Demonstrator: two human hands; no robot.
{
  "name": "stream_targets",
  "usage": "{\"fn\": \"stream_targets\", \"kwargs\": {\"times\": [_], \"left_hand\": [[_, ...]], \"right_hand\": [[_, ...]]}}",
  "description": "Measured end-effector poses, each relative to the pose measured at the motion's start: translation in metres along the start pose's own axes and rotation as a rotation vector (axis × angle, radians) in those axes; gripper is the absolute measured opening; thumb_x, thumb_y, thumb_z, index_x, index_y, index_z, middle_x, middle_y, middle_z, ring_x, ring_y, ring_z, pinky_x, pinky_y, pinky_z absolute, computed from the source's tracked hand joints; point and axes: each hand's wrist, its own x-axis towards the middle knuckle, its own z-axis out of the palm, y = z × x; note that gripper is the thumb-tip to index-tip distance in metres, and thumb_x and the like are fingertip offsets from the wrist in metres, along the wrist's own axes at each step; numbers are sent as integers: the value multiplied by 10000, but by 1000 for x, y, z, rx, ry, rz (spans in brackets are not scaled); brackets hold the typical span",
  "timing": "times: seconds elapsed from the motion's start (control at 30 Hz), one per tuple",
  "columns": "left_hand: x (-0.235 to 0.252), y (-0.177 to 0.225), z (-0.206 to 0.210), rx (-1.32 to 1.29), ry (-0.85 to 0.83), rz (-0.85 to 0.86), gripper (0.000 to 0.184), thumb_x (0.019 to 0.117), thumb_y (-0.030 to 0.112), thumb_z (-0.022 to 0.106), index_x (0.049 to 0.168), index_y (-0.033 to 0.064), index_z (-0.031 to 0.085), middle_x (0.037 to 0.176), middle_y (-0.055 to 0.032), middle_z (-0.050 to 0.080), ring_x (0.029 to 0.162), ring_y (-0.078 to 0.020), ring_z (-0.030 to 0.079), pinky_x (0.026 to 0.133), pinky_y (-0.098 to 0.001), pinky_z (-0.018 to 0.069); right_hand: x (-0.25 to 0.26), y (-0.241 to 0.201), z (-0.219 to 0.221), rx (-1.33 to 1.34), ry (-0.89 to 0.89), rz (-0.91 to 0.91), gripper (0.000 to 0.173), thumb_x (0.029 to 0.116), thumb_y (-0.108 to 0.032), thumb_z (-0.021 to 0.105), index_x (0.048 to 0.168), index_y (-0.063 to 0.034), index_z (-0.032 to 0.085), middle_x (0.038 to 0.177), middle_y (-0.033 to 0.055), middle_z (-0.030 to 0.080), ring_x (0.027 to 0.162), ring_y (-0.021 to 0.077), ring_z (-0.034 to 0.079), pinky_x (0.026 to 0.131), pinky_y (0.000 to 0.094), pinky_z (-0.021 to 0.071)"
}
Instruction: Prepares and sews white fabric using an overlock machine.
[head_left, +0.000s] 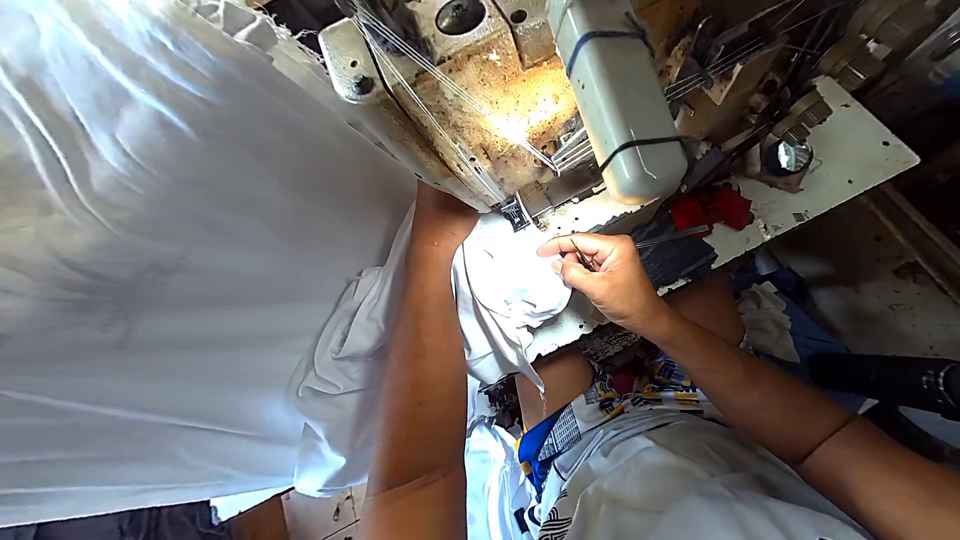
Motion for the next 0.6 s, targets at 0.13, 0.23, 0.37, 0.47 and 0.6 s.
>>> {"fn": "stream_targets", "kwargs": {"times": [0.13, 0.23, 0.37, 0.47, 0.6], "left_hand": [[-1, 6, 2, 93, 30, 33, 671, 800, 230, 845, 1346, -25, 550, 1269, -83, 656, 1220, -63, 597, 1091, -265, 460], [-8, 21, 3, 191, 76, 32, 672, 786, 212, 841, 1344, -16, 542, 1274, -76, 645, 1228, -52, 582, 1097, -249, 446], [-47, 62, 0, 454, 264, -40, 378, 911, 256, 748, 1209, 42, 657, 1216, -151, 631, 1096, -216, 634, 917, -378, 553], [-110, 92, 7, 425, 95, 117, 238, 957, 329, 715, 967, 91, 699, 1121, -86, 641, 1046, -219, 613, 884, -407, 530], [-167, 98, -2, 783, -173, 49, 558, 903, 706, 612, 867, 165, 740, 1267, -95, 621, 1115, -317, 572, 929, -553, 444]], "right_hand": [[0, -1, 0, -10, -2, 5, 239, 912, 47, 633, 1116, 1, 749, 625, 43, 536, 474, 94, 417, 423, 232, 363], [0, -3, 0, -14, -19, 16, 214, 924, 38, 629, 1102, 2, 740, 654, 57, 562, 482, 103, 439, 425, 237, 376], [1, -6, 0, -9, -39, -18, 145, 949, 28, 617, 1026, 13, 739, 711, 68, 619, 533, 106, 501, 462, 235, 426], [6, -10, -2, 52, -59, -32, 117, 963, 24, 620, 998, 30, 731, 721, 69, 632, 548, 93, 511, 483, 223, 428], [2, -14, -6, 95, -117, -13, 100, 985, 9, 602, 984, 25, 701, 687, 92, 594, 479, 105, 471, 410, 218, 394]]}}
